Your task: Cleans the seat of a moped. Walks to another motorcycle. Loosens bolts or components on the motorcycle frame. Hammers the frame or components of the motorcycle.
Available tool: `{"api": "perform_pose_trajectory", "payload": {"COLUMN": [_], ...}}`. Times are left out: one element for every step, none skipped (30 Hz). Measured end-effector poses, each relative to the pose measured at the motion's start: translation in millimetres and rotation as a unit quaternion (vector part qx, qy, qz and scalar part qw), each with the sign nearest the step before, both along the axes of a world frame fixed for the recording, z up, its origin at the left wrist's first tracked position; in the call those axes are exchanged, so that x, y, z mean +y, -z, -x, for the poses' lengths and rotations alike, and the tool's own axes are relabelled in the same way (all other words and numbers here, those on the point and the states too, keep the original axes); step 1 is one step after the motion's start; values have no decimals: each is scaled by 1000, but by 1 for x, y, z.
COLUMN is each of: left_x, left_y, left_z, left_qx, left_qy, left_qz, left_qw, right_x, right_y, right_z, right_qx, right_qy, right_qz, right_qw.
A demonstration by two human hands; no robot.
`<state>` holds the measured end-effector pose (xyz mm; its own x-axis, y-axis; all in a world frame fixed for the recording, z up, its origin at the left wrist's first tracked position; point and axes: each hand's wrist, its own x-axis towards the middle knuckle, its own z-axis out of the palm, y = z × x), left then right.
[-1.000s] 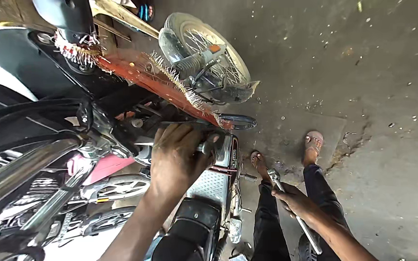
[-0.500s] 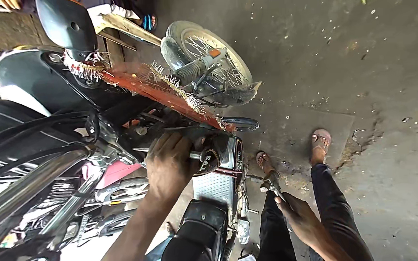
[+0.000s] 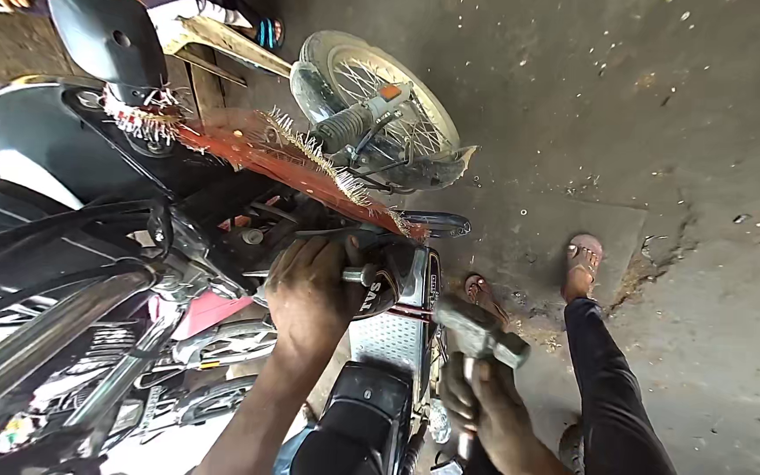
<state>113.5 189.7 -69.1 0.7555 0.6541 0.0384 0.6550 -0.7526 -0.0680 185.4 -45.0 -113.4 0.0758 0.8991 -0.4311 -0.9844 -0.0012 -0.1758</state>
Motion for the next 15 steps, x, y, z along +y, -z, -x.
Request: {"api": "perform_pose_trajectory", "payload": {"left_x": [0, 0, 0, 1, 2, 2, 2, 3, 3, 3, 2, 2, 2, 1, 1], "left_y": [0, 0, 0, 0, 1, 1, 1, 2, 3, 3, 2, 2, 2, 1, 0], "left_z": [-1, -1, -1, -2, -3, -2, -1, -1, -2, -2, -3, -3, -3, -2, 0], "left_qx": [-7, -13, -18, -23, -26, -25, -20, -16, -13, -10, -10, -14, -19, -23, -22], "left_qy": [-5, -7, -8, -6, -3, -2, -3, -7, -9, -8, -3, 2, 5, 5, 7], "left_qz": [-4, -7, -11, -15, -20, -20, -17, -15, -18, -21, -21, -22, -23, -23, -21], "left_qw": [1000, 1000, 1000, 1000, 999, 999, 1000, 1000, 1000, 1000, 1000, 1000, 1000, 999, 1000], "right_x": [16, 30, 44, 57, 69, 77, 81, 81, 80, 76, 70, 66, 62, 60, 62], "right_y": [-8, -14, -20, -25, -30, -34, -37, -39, -40, -43, -46, -49, -51, -54, -55], "right_z": [6, 13, 21, 27, 30, 29, 26, 18, 9, 0, -8, -15, -19, -18, -9], "right_qx": [8, 14, 27, 47, 62, 69, 71, 72, 71, 70, 65, 57, 55, 55, 57], "right_qy": [10, 22, 40, 62, 75, 69, 56, 41, 35, 47, 84, 140, 203, 259, 291], "right_qz": [-6, -10, -14, -15, -9, 2, 13, 19, 22, 24, 23, 16, 2, -9, -10], "right_qw": [1000, 1000, 999, 997, 995, 995, 996, 996, 997, 996, 994, 988, 978, 964, 955]}}
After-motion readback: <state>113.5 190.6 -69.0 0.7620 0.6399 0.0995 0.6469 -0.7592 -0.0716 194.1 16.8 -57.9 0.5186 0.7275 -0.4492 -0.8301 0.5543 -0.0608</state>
